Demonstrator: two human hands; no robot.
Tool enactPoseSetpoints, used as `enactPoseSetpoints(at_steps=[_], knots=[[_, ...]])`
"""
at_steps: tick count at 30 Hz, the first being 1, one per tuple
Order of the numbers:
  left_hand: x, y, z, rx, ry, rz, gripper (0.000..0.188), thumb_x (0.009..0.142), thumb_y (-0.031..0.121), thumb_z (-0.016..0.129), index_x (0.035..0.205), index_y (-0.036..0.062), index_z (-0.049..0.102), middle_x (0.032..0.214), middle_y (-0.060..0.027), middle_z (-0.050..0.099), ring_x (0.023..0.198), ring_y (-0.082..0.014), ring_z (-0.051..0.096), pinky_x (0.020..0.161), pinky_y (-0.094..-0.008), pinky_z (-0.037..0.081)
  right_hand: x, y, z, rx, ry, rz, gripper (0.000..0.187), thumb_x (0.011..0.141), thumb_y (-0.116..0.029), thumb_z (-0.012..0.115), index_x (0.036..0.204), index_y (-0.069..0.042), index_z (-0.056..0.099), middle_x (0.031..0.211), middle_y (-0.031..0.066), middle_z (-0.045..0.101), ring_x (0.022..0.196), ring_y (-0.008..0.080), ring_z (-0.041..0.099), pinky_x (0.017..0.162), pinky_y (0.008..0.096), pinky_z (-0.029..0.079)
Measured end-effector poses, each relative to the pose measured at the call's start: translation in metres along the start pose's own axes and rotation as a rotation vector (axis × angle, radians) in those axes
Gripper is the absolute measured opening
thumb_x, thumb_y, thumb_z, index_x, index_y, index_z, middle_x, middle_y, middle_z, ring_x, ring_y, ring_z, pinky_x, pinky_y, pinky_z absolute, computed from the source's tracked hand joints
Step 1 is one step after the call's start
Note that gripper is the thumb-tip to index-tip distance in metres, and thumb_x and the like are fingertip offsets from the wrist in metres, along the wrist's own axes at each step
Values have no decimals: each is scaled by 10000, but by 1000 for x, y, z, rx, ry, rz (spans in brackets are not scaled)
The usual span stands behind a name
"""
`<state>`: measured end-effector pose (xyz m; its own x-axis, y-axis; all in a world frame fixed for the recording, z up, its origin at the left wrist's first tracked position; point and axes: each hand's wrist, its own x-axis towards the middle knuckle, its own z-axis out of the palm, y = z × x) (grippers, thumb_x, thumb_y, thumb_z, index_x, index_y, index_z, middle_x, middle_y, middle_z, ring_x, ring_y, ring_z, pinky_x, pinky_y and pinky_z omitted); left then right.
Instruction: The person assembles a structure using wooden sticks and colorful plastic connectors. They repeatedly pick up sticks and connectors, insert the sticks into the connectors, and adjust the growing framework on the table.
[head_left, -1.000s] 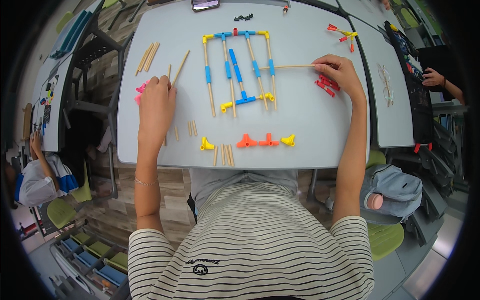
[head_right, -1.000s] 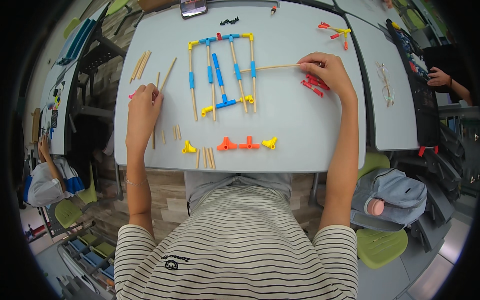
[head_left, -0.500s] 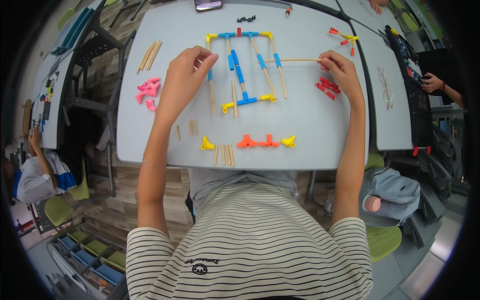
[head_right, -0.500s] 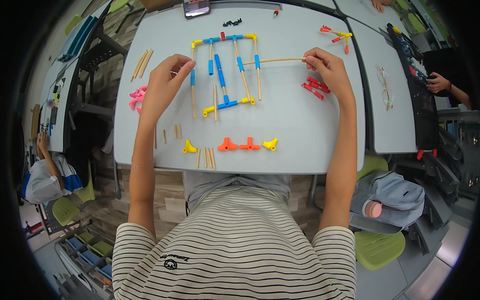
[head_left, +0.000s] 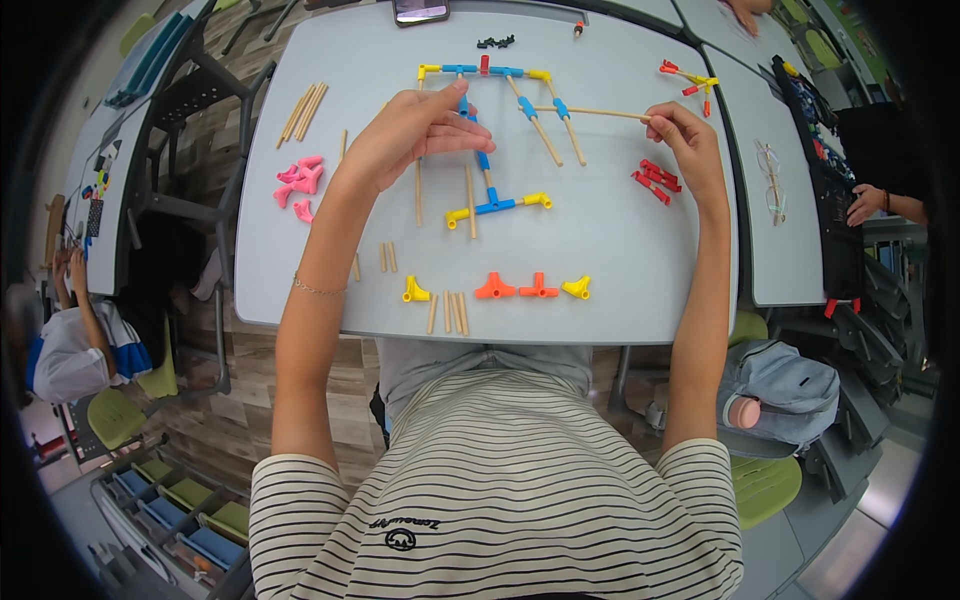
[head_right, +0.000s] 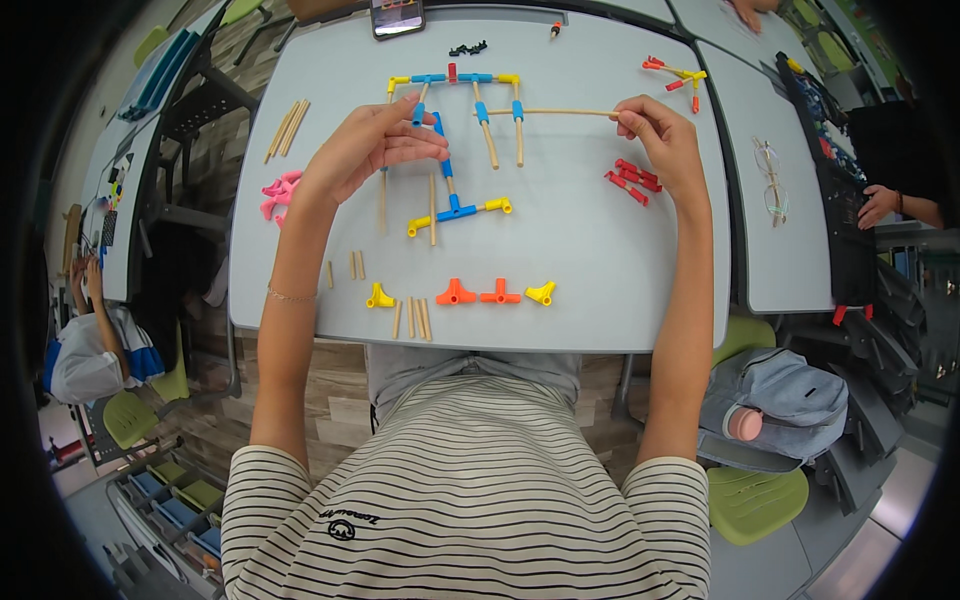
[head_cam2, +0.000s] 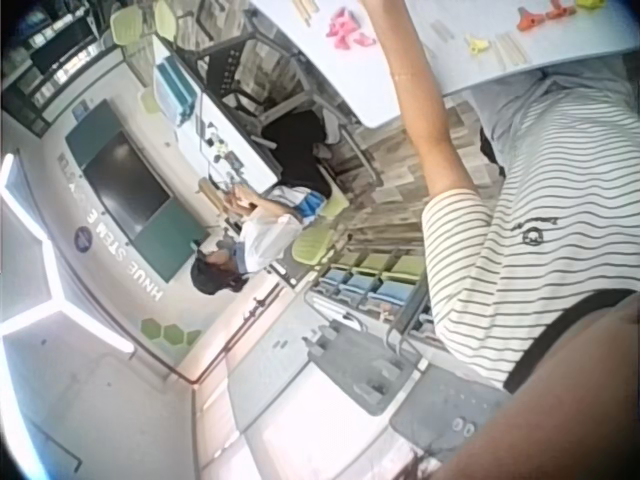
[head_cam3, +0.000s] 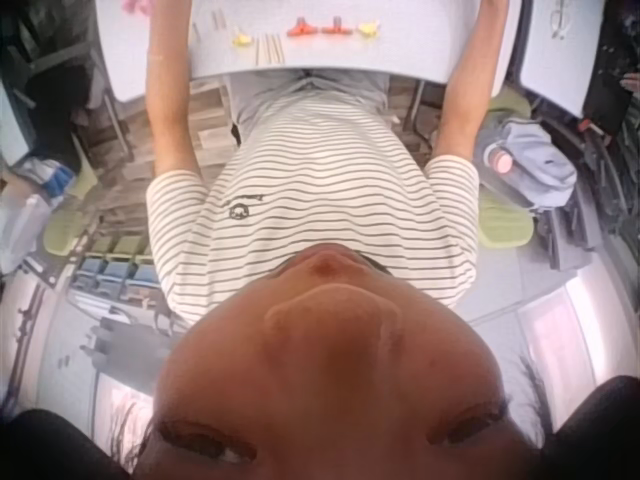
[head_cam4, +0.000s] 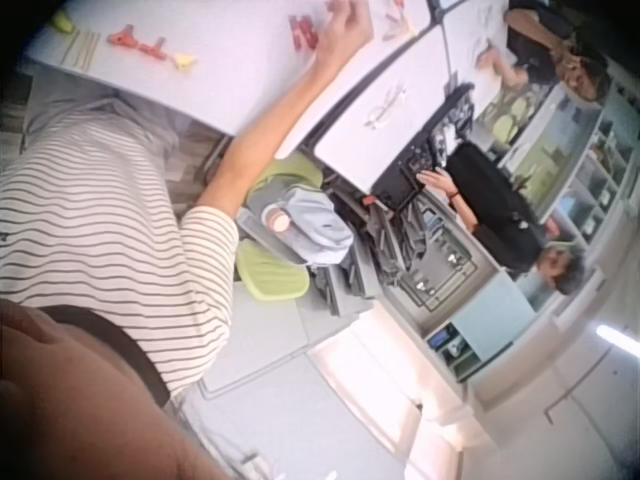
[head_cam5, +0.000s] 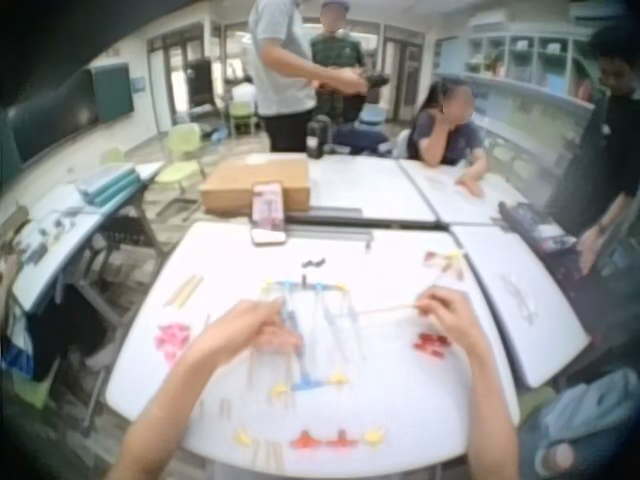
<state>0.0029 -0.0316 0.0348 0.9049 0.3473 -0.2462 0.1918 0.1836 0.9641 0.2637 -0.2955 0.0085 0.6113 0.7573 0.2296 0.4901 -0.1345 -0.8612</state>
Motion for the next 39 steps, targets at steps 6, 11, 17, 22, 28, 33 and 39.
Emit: enactPoseSetpoints(at_steps=[6, 11, 17, 22, 28, 33, 39], knots=[[6, -8, 1, -257, -49, 21, 537, 1043, 310, 542, 1246, -180, 454, 1187, -364, 610, 1122, -375, 668, 941, -328, 595, -1, -4, 4, -11, 2, -19, 168, 974, -142, 639, 963, 7, 715, 775, 21, 652, 757, 98, 592, 736, 246, 502], [9, -13, 2, -463, -128, -25, 563, 1044, 271, 540, 1308, -206, 398, 1309, -421, 507, 1239, -441, 578, 1029, -403, 553, 0, -3, 3, -9, -27, -23, 168, 973, -145, 640, 970, 4, 717, 771, 23, 657, 753, 98, 596, 734, 245, 505], [-1, -16, -3, -336, -55, -53, 561, 1041, 252, 539, 1333, -205, 395, 1273, -370, 569, 1246, -387, 590, 1045, -408, 525, -3, -11, 4, -119, -57, 75, 159, 960, -153, 649, 975, -13, 722, 771, 15, 660, 762, 97, 601, 755, 246, 512], [-47, -14, -6, 420, 243, 168, 409, 1035, 288, 551, 1253, -54, 606, 1073, -146, 717, 997, -179, 693, 869, -287, 552, -2, -5, 3, -166, -80, 93, 140, 959, -146, 645, 980, -31, 724, 804, 14, 673, 777, 93, 615, 769, 244, 518], [-124, -16, 9, 600, 476, 155, 250, 1003, 241, 612, 1056, 13, 703, 879, -42, 704, 788, -99, 605, 726, -226, 473, -2, -1, 6, -184, -99, 153, 146, 959, -157, 648, 988, -31, 716, 851, 13, 679, 826, 85, 633, 738, 220, 491], [-171, -32, -4, 553, 704, 66, 214, 986, 184, 627, 1031, -14, 696, 840, -37, 696, 767, -88, 595, 724, -227, 469, -3, 5, 2, -172, -130, 126, 175, 961, -187, 644, 996, -27, 706, 842, 24, 672, 830, 82, 630, 721, 208, 460], [-210, -41, -11, 720, 827, 22, 169, 915, 107, 694, 1038, -9, 694, 846, -38, 688, 725, -83, 552, 696, -234, 455, -2, 4, 4, -202, -146, 176, 199, 972, -221, 638, 995, -33, 700, 813, 4, 652, 801, 75, 599, 721, 206, 441]])
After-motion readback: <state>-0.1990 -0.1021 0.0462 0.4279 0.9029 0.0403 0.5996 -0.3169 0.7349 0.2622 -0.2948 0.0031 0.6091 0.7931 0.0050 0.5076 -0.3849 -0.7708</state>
